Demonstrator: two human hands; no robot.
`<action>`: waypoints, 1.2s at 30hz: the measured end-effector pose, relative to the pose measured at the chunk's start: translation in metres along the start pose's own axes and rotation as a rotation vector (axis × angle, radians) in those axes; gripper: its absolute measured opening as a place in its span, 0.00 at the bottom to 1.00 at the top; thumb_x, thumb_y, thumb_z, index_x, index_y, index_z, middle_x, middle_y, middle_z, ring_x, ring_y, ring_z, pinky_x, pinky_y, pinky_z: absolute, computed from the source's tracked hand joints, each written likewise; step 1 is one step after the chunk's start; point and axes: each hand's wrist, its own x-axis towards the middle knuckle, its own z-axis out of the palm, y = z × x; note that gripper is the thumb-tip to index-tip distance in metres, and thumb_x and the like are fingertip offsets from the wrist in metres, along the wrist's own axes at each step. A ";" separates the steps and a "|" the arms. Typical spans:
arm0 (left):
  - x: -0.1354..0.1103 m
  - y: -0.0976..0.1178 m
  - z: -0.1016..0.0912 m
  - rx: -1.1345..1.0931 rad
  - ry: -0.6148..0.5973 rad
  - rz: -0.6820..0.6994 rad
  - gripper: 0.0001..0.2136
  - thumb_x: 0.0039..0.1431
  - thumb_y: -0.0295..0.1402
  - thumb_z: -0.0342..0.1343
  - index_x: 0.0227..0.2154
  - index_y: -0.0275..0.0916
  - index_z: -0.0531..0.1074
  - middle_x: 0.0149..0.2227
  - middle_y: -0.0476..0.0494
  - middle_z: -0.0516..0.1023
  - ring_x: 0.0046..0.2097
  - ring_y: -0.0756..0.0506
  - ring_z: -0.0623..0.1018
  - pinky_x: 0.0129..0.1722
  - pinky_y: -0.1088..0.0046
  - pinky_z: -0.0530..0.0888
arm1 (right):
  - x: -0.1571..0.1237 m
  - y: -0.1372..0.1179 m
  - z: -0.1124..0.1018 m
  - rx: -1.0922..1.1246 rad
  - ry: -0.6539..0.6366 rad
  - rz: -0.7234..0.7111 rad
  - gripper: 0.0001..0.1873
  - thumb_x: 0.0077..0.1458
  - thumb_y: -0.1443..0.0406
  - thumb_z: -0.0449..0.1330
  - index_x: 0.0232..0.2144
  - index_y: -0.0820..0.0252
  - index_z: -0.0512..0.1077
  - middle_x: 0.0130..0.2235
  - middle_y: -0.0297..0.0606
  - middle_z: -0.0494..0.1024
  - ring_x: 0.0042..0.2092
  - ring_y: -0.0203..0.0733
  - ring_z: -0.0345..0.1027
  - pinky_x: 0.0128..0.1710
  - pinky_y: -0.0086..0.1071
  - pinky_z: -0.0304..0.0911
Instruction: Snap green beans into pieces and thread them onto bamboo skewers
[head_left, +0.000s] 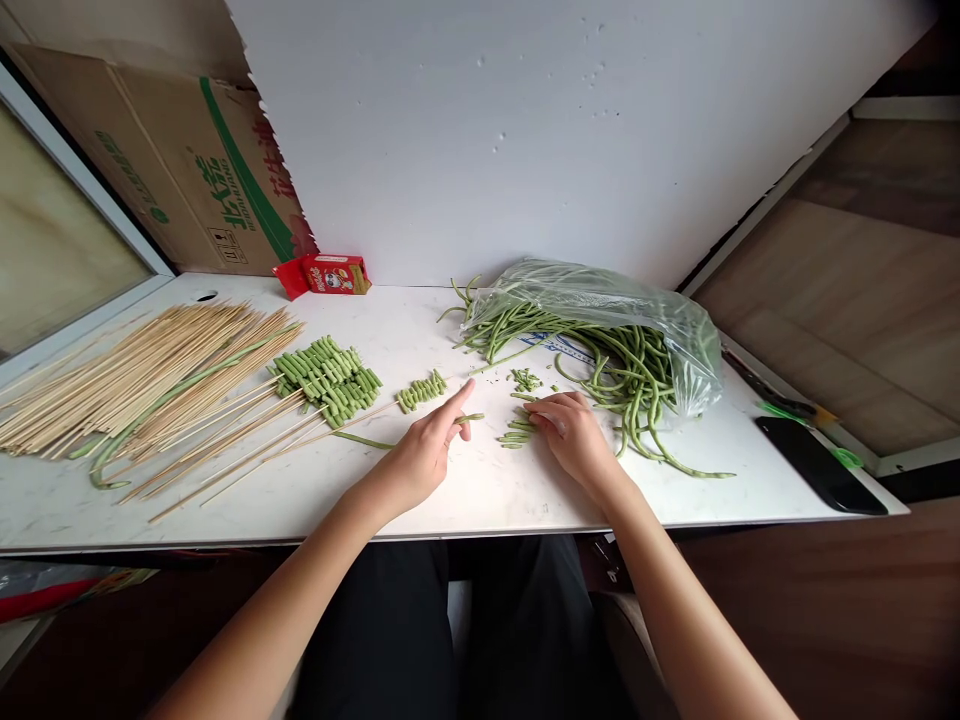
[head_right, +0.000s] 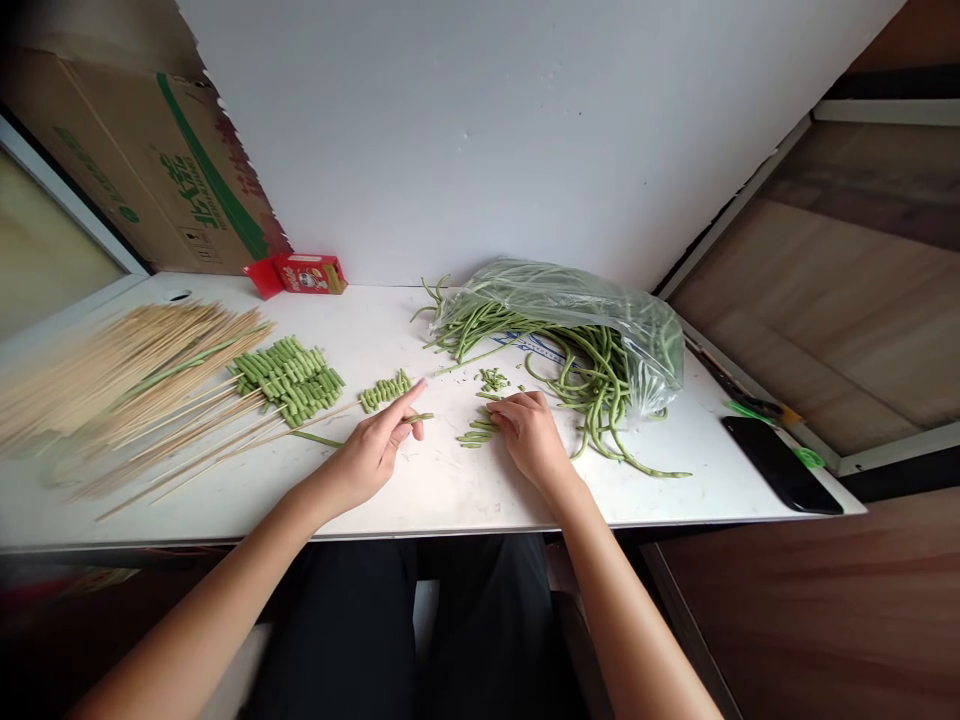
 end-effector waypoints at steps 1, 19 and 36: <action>0.000 0.001 0.000 -0.030 0.004 -0.017 0.35 0.72 0.22 0.45 0.78 0.44 0.43 0.44 0.43 0.81 0.41 0.50 0.79 0.51 0.73 0.78 | 0.000 -0.003 -0.002 0.006 0.014 -0.003 0.13 0.71 0.61 0.59 0.47 0.54 0.84 0.44 0.46 0.84 0.49 0.57 0.69 0.52 0.50 0.67; -0.001 0.014 0.004 0.066 0.069 -0.001 0.17 0.70 0.28 0.59 0.60 0.43 0.73 0.37 0.47 0.83 0.37 0.48 0.80 0.41 0.74 0.75 | -0.007 -0.075 0.000 0.389 -0.074 -0.174 0.05 0.67 0.60 0.67 0.43 0.51 0.81 0.39 0.40 0.83 0.44 0.49 0.71 0.43 0.43 0.67; 0.002 0.006 -0.012 0.138 0.012 0.110 0.09 0.69 0.22 0.55 0.35 0.39 0.76 0.34 0.47 0.79 0.37 0.47 0.77 0.40 0.69 0.72 | -0.003 -0.063 -0.008 0.380 -0.105 -0.145 0.09 0.68 0.56 0.64 0.38 0.52 0.80 0.38 0.41 0.80 0.44 0.51 0.70 0.49 0.48 0.66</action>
